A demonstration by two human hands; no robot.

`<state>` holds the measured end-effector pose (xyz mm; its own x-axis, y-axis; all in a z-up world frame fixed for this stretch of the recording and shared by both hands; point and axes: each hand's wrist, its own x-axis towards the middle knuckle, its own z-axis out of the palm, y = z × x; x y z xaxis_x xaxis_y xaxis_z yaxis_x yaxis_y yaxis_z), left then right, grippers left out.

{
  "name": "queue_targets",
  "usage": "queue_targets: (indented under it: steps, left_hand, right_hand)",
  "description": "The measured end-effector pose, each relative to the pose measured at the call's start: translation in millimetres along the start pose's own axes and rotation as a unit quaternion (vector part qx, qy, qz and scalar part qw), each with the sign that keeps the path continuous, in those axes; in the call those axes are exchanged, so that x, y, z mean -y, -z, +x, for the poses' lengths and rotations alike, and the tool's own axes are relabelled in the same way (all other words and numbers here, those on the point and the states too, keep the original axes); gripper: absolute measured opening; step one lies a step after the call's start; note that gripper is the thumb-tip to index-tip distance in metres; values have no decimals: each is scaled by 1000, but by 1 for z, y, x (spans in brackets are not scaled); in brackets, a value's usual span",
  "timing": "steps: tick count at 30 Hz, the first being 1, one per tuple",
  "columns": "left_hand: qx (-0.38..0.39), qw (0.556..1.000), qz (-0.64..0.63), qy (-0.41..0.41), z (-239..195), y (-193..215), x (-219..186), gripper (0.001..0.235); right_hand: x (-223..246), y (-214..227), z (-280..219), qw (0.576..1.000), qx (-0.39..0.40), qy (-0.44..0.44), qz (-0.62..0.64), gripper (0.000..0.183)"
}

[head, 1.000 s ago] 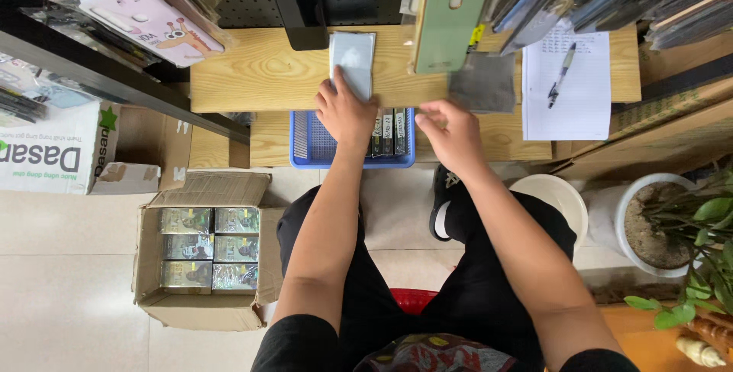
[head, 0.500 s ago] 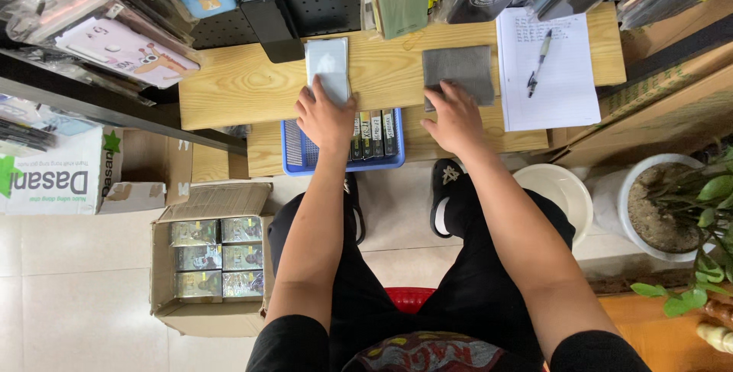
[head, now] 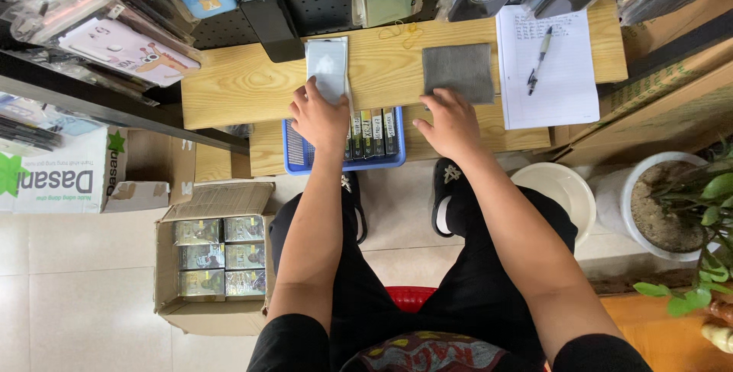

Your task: The person writes on a notepad, then picks up and organizes several small white packages and a black pouch on a wooden desk. They repeatedly handle the items, placing them into a blue basket and arranging them on the desk surface.

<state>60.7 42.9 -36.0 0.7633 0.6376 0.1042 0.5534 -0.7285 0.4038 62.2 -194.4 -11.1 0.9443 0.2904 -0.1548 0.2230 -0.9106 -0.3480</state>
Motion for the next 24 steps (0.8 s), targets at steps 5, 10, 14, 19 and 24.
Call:
queue_targets:
  steps: [5, 10, 14, 19, 24]
  left_hand:
    - [18, 1000, -2, 25, 3, -1, 1, 69]
    - [2, 1000, 1, 27, 5, 10, -2, 76]
    - [14, 994, -101, 40, 14, 0, 7, 59]
    - [120, 933, -334, 54, -12, -10, 12, 21]
    - [236, 761, -598, 82, -69, 47, -25, 21]
  right_hand:
    - [0, -8, -7, 993, -86, 81, 3, 41]
    - [0, -18, -5, 988, -113, 98, 24, 39]
    - [14, -10, -11, 991, -83, 76, 77, 37]
    - [51, 7, -30, 947, -55, 13, 315, 38]
    - [65, 22, -49, 850, 25, -112, 515, 30]
